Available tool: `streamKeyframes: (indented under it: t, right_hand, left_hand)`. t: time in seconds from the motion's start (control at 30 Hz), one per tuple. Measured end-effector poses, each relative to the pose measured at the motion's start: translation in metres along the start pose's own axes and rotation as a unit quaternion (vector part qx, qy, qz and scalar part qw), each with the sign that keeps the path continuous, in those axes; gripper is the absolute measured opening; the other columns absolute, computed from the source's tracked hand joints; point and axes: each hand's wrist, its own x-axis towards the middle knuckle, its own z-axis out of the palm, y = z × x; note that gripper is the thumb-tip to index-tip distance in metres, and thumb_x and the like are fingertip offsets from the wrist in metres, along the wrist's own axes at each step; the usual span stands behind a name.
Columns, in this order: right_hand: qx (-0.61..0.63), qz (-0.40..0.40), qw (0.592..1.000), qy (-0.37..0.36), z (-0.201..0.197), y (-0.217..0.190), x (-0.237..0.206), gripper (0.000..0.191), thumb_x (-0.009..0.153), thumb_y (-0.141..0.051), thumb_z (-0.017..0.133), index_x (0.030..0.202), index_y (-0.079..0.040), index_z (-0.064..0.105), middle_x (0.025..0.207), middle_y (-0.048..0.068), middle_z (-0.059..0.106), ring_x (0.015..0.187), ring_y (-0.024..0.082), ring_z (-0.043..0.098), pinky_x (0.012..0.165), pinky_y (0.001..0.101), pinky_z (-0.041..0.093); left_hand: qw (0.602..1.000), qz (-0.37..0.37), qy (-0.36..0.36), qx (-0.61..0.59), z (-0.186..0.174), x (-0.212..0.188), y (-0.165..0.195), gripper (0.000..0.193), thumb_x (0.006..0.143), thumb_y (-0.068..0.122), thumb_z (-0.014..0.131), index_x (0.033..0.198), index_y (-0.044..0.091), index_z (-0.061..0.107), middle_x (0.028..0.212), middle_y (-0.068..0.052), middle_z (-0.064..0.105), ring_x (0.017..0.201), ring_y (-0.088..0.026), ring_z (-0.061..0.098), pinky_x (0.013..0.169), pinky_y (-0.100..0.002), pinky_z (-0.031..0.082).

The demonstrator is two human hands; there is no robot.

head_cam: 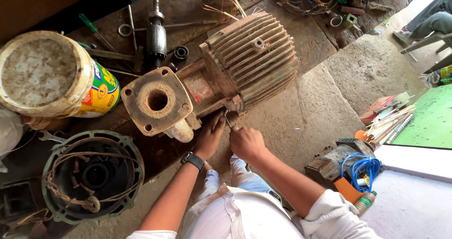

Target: The person works on an electric water pump motor placed on a workshop bench, holding the pump housing steady while using a spanner to loosen and tighten bolts on the motor body. A coworker across the bench handles the pump's end cover and wiring while the person continues working on the fasteners.

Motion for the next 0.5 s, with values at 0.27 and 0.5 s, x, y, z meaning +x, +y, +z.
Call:
streamKeyframes:
  t: [0.27, 0.5]
  right_hand:
    - [0.027, 0.004, 0.999, 0.024, 0.016, 0.001, 0.005, 0.029, 0.103, -0.032, 0.049, 0.111, -0.006, 0.059, 0.084, 0.021, 0.074, 0.078, 0.043, 0.072, 0.068, 0.0551, 0.056]
    - [0.013, -0.002, 1.000, -0.016, -0.018, 0.004, -0.014, 0.029, 0.098, -0.031, 0.051, 0.097, -0.008, 0.068, 0.082, 0.021, 0.073, 0.079, 0.043, 0.071, 0.070, 0.0552, 0.056]
  left_hand:
    - [0.999, 0.040, 0.017, 0.004, 0.001, -0.008, 0.005, 0.064, 0.107, 0.051, 0.038, 0.152, 0.007, 0.047, 0.157, -0.016, 0.050, 0.146, -0.030, 0.045, 0.118, -0.038, 0.034]
    - [0.999, 0.047, 0.023, 0.004, 0.002, -0.010, 0.011, 0.064, 0.107, 0.050, 0.038, 0.151, 0.005, 0.047, 0.154, -0.019, 0.052, 0.144, -0.033, 0.047, 0.116, -0.038, 0.036]
